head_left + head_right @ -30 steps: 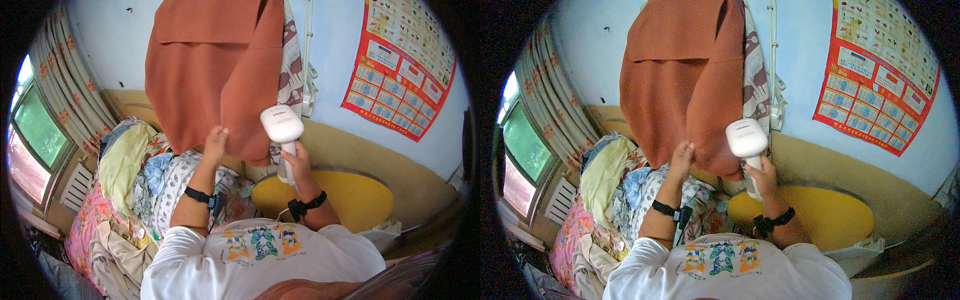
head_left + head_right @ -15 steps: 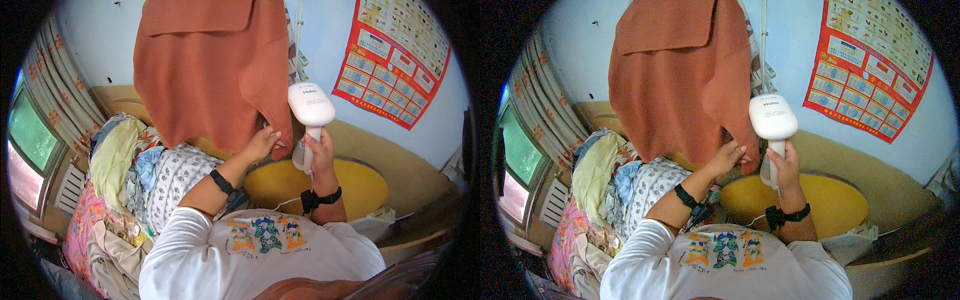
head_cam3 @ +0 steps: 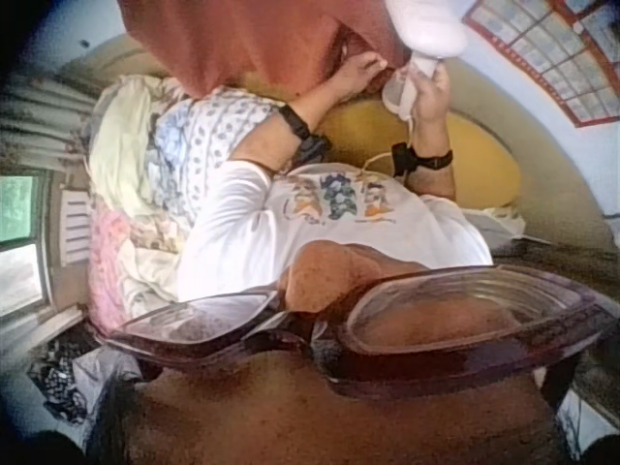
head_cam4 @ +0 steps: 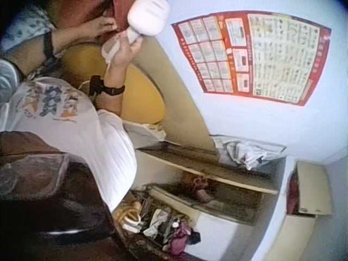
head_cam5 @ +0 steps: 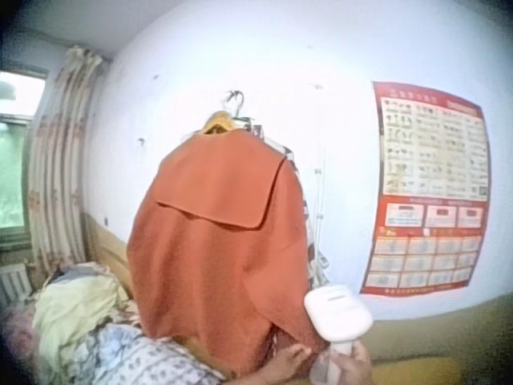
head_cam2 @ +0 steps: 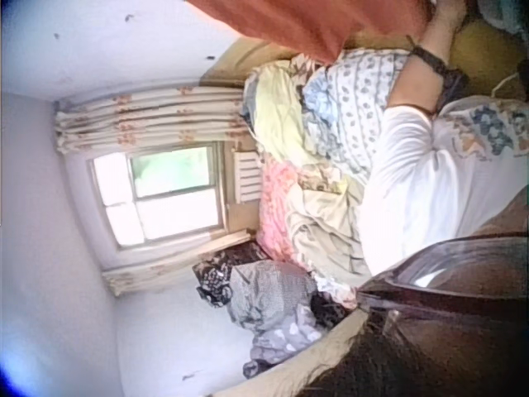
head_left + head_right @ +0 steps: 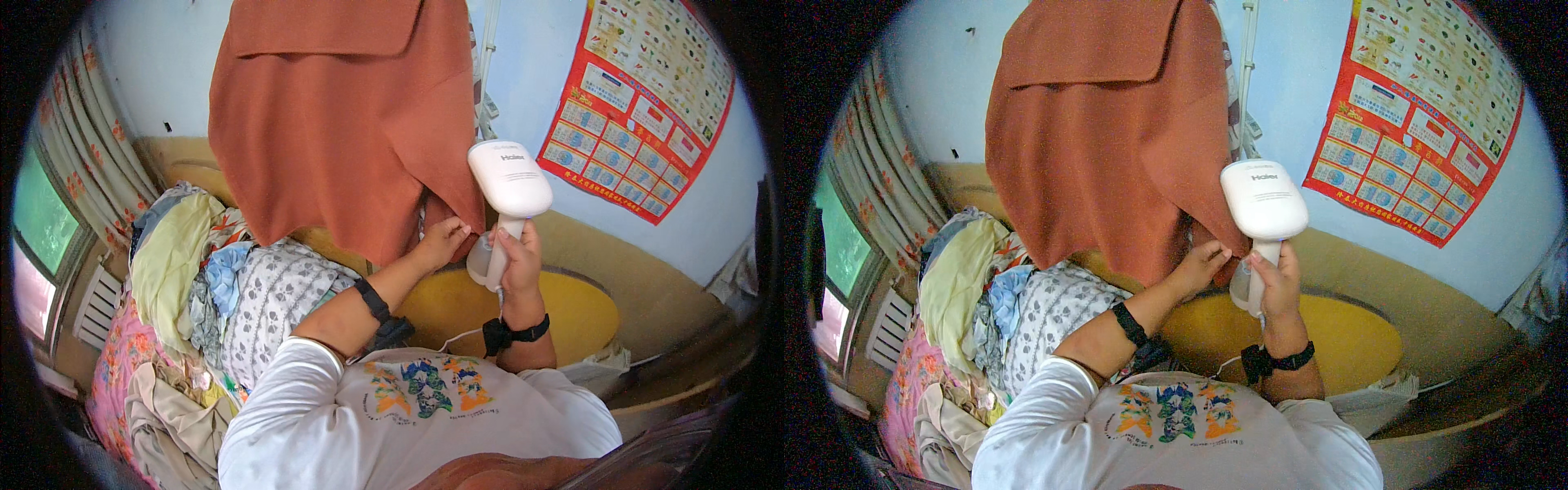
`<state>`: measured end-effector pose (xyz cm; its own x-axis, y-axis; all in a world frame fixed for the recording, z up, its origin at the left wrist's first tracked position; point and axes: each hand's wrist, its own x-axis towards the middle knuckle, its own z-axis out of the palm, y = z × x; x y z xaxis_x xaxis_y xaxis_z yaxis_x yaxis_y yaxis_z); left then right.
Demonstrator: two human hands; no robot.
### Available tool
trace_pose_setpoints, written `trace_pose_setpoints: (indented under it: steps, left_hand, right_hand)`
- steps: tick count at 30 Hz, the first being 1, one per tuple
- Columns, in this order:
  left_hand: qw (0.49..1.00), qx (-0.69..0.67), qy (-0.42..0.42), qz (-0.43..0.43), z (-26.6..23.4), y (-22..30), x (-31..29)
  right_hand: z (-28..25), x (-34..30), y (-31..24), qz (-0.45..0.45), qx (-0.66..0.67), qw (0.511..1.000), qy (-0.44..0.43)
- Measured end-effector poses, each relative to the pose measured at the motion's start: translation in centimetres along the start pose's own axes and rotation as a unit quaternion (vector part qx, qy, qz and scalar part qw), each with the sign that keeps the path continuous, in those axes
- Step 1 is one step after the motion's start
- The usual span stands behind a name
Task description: The person uses a handheld garment steamer to remove wrinkles from a rust-colored jacket draped over a hanger. They systematically steam the sleeves, body, and back of the jacket while holding the fabric taut with their other hand. The task concludes with the person placing the steamed jacket on a bed.
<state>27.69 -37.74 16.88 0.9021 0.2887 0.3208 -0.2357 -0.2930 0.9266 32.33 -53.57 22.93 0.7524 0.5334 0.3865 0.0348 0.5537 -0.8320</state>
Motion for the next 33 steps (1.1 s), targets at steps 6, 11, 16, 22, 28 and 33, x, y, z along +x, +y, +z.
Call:
trace_pose_setpoints:
  steps: [6, 11, 16, 22, 28, 33]
  left_hand:
    - [0.998, -0.057, -0.015, 0.002, -1.1, -0.2, -0.8]
    - [0.990, -0.121, -0.033, -0.068, -1.7, -0.3, -1.1]
    - [0.987, -0.041, 0.150, -0.050, -6.3, 2.1, -1.7]
    - [0.821, 0.085, 0.510, 0.241, -16.7, 10.2, 0.1]
    - [0.823, 0.517, 0.176, 0.158, -13.0, 8.0, 2.4]
    - [0.975, 0.181, -0.047, 0.123, -9.1, 9.9, -1.4]
  right_hand:
    - [0.6, 0.1, -0.3, 0.002, -0.007, 0.999, -0.036]
    - [2.2, 0.2, 0.6, 0.038, 0.018, 0.996, -0.080]
    - [1.3, 0.8, 1.4, 0.031, -0.001, 0.997, -0.067]
    - [0.2, 0.7, -0.7, 0.010, 0.015, 1.000, -0.016]
    - [-3.0, 0.5, -2.8, -0.039, 0.018, 0.999, 0.018]
    - [-5.8, 0.2, -4.5, -0.075, 0.013, 0.995, 0.072]
